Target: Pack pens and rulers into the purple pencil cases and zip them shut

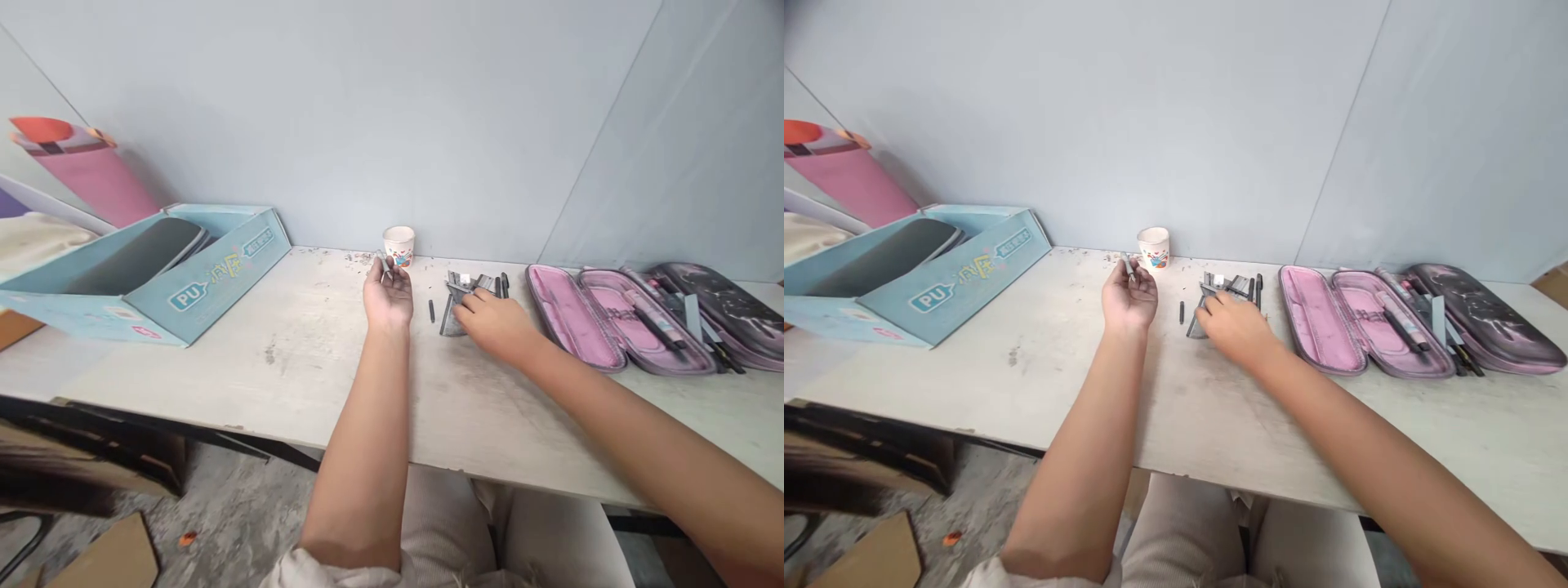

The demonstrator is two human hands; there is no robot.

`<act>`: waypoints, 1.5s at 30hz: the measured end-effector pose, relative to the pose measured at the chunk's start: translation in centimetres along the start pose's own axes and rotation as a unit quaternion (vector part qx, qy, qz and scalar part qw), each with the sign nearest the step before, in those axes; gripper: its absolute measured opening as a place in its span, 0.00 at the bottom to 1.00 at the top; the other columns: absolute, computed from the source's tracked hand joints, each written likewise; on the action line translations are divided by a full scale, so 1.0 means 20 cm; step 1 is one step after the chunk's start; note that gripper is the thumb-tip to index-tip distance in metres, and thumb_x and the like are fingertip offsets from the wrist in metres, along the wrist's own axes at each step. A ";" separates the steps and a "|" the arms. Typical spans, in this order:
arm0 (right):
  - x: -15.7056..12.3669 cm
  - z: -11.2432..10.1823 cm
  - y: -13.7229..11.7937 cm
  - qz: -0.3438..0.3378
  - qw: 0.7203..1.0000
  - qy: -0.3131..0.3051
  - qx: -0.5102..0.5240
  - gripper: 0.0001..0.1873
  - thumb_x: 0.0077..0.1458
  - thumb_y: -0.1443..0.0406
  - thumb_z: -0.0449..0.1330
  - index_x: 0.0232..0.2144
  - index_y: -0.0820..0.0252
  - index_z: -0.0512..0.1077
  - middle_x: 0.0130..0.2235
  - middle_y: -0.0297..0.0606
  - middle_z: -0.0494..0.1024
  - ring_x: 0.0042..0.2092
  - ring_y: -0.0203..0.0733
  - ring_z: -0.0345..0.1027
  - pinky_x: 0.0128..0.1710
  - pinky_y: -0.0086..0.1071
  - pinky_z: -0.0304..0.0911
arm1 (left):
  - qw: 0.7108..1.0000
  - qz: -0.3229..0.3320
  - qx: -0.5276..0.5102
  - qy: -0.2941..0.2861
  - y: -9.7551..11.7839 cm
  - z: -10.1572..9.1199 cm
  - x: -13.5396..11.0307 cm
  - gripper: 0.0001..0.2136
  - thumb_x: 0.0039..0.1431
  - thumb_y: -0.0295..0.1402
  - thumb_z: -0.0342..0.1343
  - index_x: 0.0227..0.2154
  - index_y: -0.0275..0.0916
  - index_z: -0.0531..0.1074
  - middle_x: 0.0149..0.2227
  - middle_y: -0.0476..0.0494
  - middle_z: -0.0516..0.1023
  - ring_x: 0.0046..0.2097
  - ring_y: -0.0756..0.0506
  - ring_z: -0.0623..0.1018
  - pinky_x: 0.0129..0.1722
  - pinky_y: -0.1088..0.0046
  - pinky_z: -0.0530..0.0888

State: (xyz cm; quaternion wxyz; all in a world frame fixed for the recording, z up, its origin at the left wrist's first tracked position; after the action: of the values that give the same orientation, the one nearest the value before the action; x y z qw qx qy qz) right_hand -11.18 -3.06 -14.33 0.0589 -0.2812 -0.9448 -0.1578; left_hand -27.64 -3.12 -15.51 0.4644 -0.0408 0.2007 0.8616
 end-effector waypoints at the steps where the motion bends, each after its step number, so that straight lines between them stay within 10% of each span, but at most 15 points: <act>1: 0.06 -0.01 -0.02 -0.003 1.000 -0.005 0.009 0.15 0.59 0.68 0.41 0.38 0.61 0.67 0.40 0.47 0.72 0.45 0.47 0.62 0.29 0.31 0.56 | 1.000 -0.002 -0.005 -0.001 0.00 0.00 0.00 0.04 0.56 0.28 0.52 0.27 0.35 0.66 0.27 0.51 0.71 0.26 0.57 0.71 0.27 0.84 0.70; 9: 0.35 0.10 -0.10 0.167 0.972 -0.069 0.151 0.20 0.50 0.64 0.53 0.45 0.68 0.63 0.40 0.52 0.75 0.41 0.50 0.69 0.36 0.36 0.59 | 1.000 -0.021 0.007 -0.020 -0.03 0.00 -0.03 0.03 0.57 0.28 0.51 0.28 0.35 0.67 0.26 0.51 0.70 0.25 0.58 0.69 0.27 0.84 0.68; 16: 0.21 0.04 0.12 0.210 0.948 0.022 0.239 0.11 0.50 0.65 0.50 0.36 0.61 0.68 0.37 0.41 0.76 0.39 0.40 0.68 0.36 0.30 0.58 | 0.983 0.006 0.165 -0.078 -0.13 0.01 -0.05 0.02 0.56 0.29 0.51 0.32 0.36 0.65 0.28 0.52 0.69 0.23 0.59 0.66 0.25 0.83 0.66; 20: 0.00 0.01 0.31 0.258 0.847 0.166 0.434 0.09 0.47 0.63 0.53 0.31 0.61 0.68 0.31 0.34 0.73 0.32 0.34 0.65 0.31 0.27 0.58 | 0.925 0.025 0.334 -0.179 -0.26 0.06 -0.13 0.07 0.56 0.29 0.52 0.38 0.38 0.65 0.28 0.52 0.68 0.23 0.58 0.67 0.26 0.82 0.68; 27: -0.24 0.05 0.41 0.275 0.571 0.295 0.715 0.14 0.44 0.58 0.59 0.33 0.56 0.62 0.23 0.24 0.61 0.21 0.28 0.54 0.15 0.21 0.40 | 0.776 0.043 0.520 -0.354 -0.48 0.09 -0.27 0.11 0.55 0.26 0.47 0.39 0.39 0.70 0.27 0.50 0.68 0.26 0.55 0.69 0.27 0.81 0.68; 30: -0.27 0.08 0.42 0.281 0.525 0.314 0.740 0.14 0.43 0.59 0.59 0.33 0.56 0.61 0.24 0.24 0.60 0.21 0.27 0.54 0.14 0.21 0.40 | 0.732 0.068 0.558 -0.386 -0.53 0.06 -0.28 0.12 0.55 0.26 0.45 0.40 0.40 0.70 0.25 0.51 0.67 0.26 0.54 0.68 0.28 0.80 0.68; 45: -0.30 -0.05 0.29 0.221 0.858 0.298 0.355 0.18 0.57 0.58 0.48 0.48 0.57 0.64 0.42 0.41 0.75 0.39 0.41 0.69 0.39 0.35 0.63 | 0.693 0.113 0.602 -0.380 -0.52 0.05 -0.35 0.10 0.54 0.28 0.49 0.39 0.42 0.68 0.28 0.49 0.70 0.31 0.50 0.70 0.35 0.75 0.67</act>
State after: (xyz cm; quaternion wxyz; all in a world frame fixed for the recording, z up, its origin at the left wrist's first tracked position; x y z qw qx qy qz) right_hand -2.88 -1.85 -13.14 0.4672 -0.3825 -0.7866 0.1296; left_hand -15.06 -3.21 -15.90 0.3250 0.6020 0.4860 0.5439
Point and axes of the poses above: each hand's wrist, its own x-axis towards the middle knuckle, its own z-axis out of the palm, y = z × x, the point moved 5 cm from there along x, towards the middle knuckle
